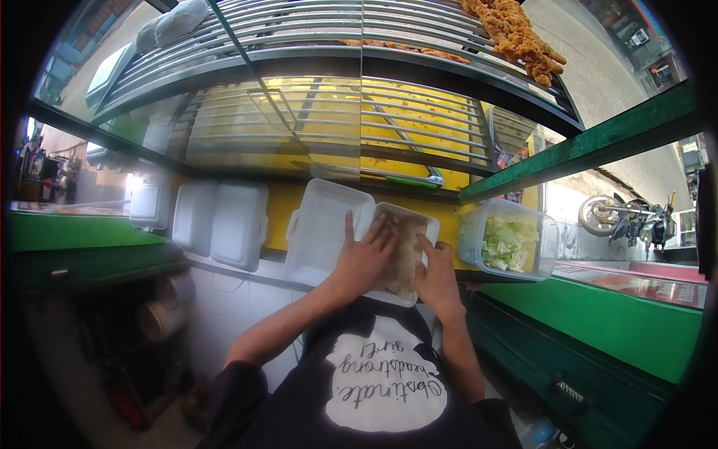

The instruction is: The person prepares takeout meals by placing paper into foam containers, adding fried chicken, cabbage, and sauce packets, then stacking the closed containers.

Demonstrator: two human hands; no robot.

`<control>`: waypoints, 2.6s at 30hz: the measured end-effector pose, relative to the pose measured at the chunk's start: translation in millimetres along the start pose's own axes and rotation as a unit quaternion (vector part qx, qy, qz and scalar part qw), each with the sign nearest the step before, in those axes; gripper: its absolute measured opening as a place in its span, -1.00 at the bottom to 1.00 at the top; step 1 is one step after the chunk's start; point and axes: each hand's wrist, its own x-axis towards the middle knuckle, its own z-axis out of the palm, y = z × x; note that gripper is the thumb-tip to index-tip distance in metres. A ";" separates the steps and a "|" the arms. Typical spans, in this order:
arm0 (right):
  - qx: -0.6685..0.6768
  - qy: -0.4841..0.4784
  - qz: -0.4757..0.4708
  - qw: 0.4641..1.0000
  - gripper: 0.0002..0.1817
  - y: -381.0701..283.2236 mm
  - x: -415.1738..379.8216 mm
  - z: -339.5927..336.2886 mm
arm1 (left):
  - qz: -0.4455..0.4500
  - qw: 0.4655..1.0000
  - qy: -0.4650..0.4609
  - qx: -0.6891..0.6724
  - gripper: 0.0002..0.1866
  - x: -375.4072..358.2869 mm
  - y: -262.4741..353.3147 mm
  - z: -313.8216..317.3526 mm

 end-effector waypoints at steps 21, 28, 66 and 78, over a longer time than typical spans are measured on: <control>0.109 -0.100 0.006 0.989 -0.45 16.6 22.7 10.7 | -0.103 0.924 0.025 -0.367 -0.76 -82.1 9.1 -61.5; 0.209 -0.120 -0.013 0.970 -0.40 -1.7 2.7 21.9 | -0.315 0.767 -0.003 -0.559 -0.45 -153.9 13.2 -42.3; -0.185 0.078 -0.175 0.964 -0.20 -62.8 112.1 33.6 | -0.449 0.443 0.303 -0.714 -0.71 -228.4 1.9 100.5; -0.226 0.140 -0.216 0.939 -0.16 -31.5 166.9 29.2 | -0.420 0.629 0.150 -0.636 -0.81 -200.7 -18.6 35.4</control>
